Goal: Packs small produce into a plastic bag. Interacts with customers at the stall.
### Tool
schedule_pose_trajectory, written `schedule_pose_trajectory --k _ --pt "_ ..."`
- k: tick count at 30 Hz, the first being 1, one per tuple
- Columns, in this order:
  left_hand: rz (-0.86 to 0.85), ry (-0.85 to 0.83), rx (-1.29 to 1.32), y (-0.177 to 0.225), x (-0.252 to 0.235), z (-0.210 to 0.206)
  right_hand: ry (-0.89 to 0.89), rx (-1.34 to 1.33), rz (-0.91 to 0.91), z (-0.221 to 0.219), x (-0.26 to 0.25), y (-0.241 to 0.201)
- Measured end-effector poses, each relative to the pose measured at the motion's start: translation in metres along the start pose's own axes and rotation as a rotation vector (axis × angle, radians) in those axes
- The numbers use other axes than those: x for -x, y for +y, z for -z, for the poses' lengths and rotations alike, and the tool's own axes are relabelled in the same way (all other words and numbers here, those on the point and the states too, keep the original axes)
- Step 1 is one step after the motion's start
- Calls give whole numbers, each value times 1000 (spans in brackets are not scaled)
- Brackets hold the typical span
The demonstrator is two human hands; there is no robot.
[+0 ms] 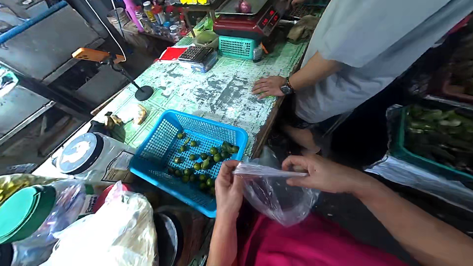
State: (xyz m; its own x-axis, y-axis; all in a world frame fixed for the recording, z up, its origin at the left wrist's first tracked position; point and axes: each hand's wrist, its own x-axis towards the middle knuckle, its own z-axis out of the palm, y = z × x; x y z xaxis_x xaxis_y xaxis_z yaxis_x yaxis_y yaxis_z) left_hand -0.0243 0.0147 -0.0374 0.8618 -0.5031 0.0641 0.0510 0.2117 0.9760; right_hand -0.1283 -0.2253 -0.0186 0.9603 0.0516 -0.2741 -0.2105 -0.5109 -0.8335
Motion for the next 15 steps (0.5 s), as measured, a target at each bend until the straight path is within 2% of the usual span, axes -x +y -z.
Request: schedule_pose_trajectory --k 2,3,4,6,8,9,11,13,15 --pt "120 16 293 3 7 11 69 84 -71 -5 -3 19" --pt "167 7 389 4 13 16 122 35 -81 -8 -5 27" --pt "204 -9 443 3 20 19 179 -102 -76 -12 -6 33" --pt "262 -69 445 -2 37 27 263 -642 -96 -23 -5 31" --pt "306 -178 329 -11 53 35 208 -1115 -77 -29 -7 25" --pt "315 -239 254 -14 60 40 145 -1189 -36 -30 -8 22" --pt "293 -252 139 -18 72 44 -20 -1102 113 -28 -13 18" --pt "208 -174 130 -20 83 52 -263 -807 313 -10 -20 21" --pt "142 -186 176 -17 94 67 -351 -572 371 16 -31 22"
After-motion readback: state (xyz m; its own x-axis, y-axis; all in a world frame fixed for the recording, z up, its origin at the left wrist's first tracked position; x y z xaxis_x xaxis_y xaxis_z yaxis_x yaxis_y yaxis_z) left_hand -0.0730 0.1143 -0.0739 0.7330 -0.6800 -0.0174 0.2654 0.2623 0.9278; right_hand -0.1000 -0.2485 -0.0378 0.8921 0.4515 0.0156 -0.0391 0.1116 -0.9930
